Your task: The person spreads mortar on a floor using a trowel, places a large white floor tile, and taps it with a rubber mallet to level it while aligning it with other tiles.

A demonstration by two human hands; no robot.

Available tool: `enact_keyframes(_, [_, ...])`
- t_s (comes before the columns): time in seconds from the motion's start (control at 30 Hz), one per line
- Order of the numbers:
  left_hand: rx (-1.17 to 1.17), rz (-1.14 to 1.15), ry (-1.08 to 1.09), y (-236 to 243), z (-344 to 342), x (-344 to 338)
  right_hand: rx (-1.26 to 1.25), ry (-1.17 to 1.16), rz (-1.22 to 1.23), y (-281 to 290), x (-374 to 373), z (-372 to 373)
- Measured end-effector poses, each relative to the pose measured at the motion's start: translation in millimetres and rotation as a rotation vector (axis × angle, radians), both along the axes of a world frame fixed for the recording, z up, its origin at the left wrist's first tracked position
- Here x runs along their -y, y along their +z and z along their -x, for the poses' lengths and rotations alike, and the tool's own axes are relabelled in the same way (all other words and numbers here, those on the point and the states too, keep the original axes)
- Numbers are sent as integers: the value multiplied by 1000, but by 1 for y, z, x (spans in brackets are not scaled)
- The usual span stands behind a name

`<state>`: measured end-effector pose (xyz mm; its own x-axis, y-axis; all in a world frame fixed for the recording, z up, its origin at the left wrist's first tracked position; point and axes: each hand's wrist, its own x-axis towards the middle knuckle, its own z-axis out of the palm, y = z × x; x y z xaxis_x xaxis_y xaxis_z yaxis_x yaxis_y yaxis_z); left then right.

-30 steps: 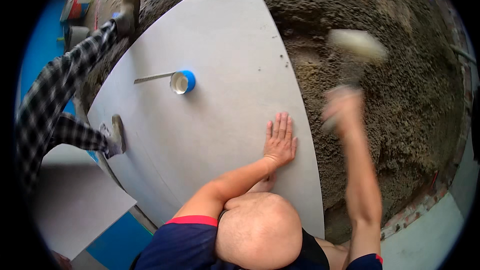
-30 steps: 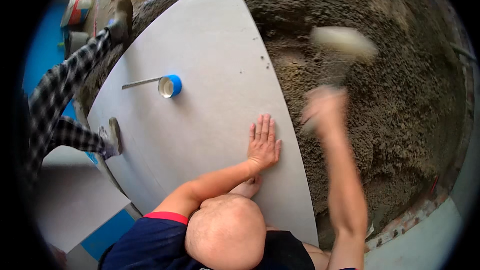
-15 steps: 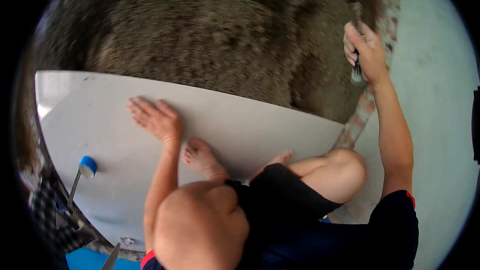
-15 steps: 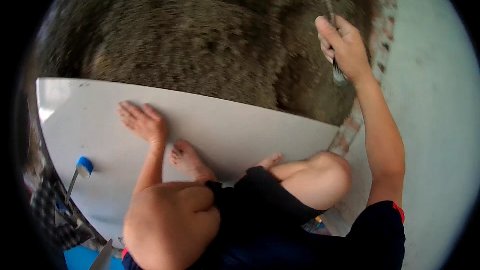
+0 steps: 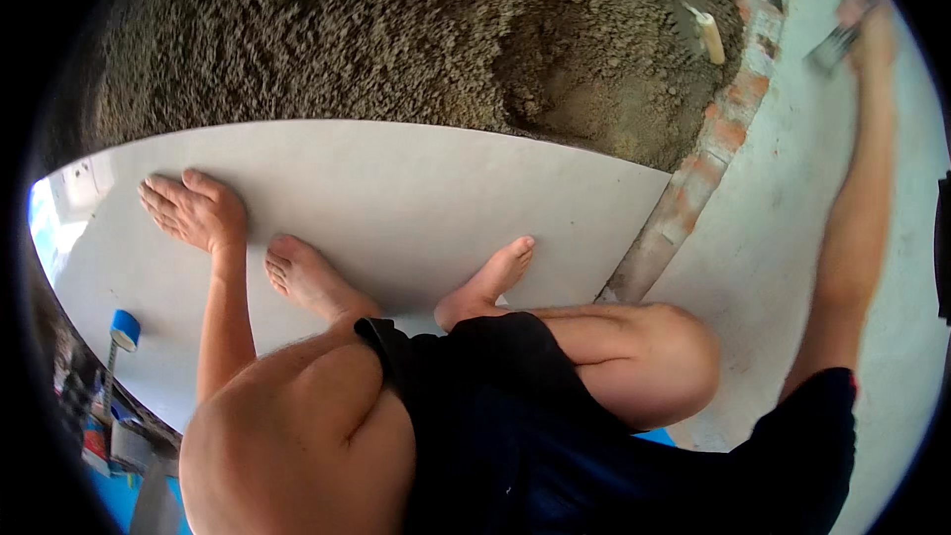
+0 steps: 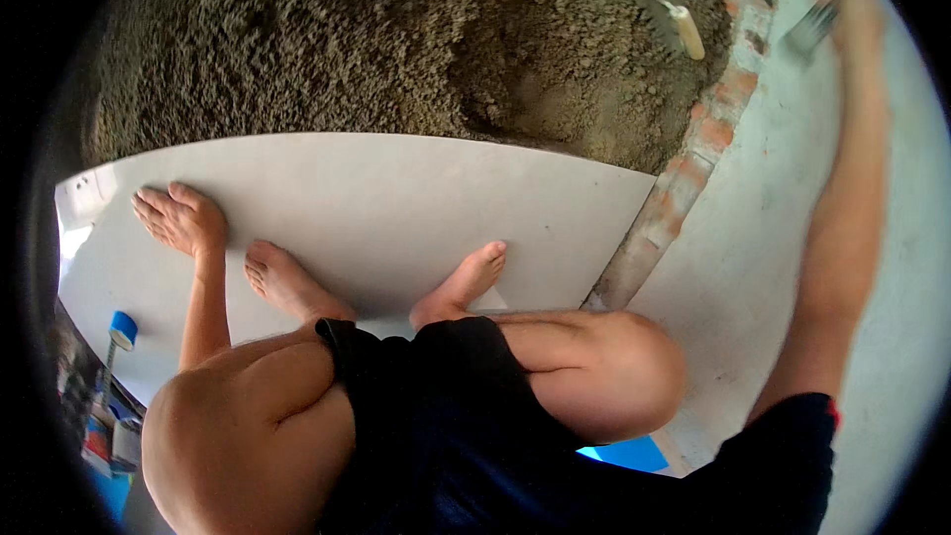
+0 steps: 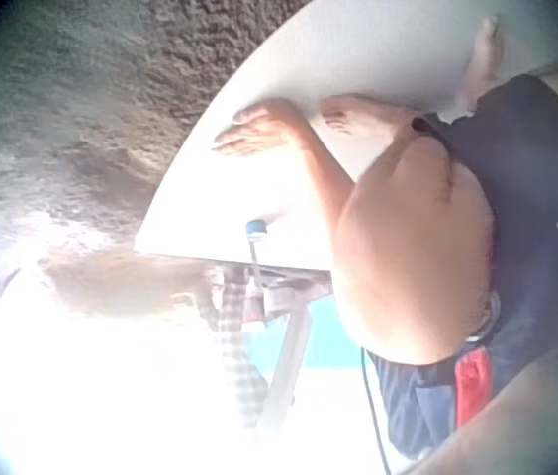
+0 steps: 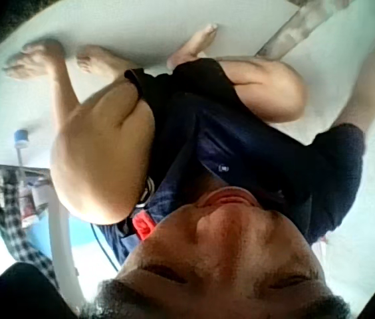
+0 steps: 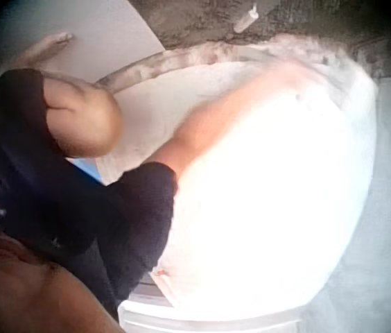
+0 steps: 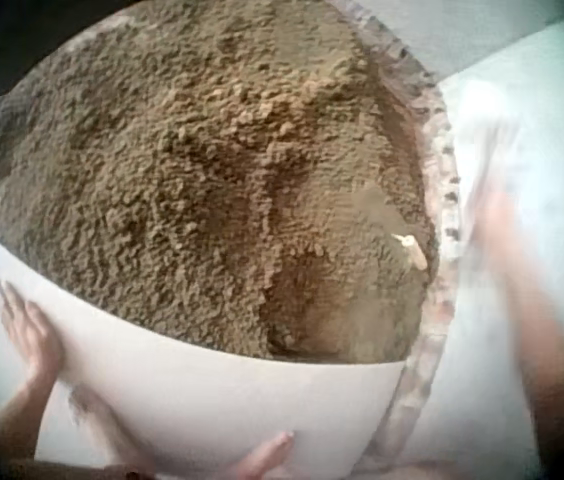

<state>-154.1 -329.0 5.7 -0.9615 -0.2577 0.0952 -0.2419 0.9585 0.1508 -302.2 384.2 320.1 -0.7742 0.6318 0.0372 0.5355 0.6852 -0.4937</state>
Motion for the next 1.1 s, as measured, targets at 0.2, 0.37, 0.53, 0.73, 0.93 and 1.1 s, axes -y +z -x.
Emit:
enact_keyframes(0.2, [-30,44,6,-4,-4,9,1567,662,-547,-96,147,-174])
enact_keyframes(0.37, [-48,70,23,4,-11,21,1004,627,-321,-34,77,-41])
enact_keyframes(0.53, [-57,30,-4,-9,-4,17,356,277,18,14,30,25])
enact_keyframes(0.73, [-22,-52,-63,-3,5,21,1581,451,-131,-118,146,-248])
enact_keyframes(0.93, [48,-88,-496,5,6,22,999,-38,47,-15,114,-180])
enact_keyframes(1.1, [-5,-133,-935,17,-12,3,684,-235,129,13,162,-281])
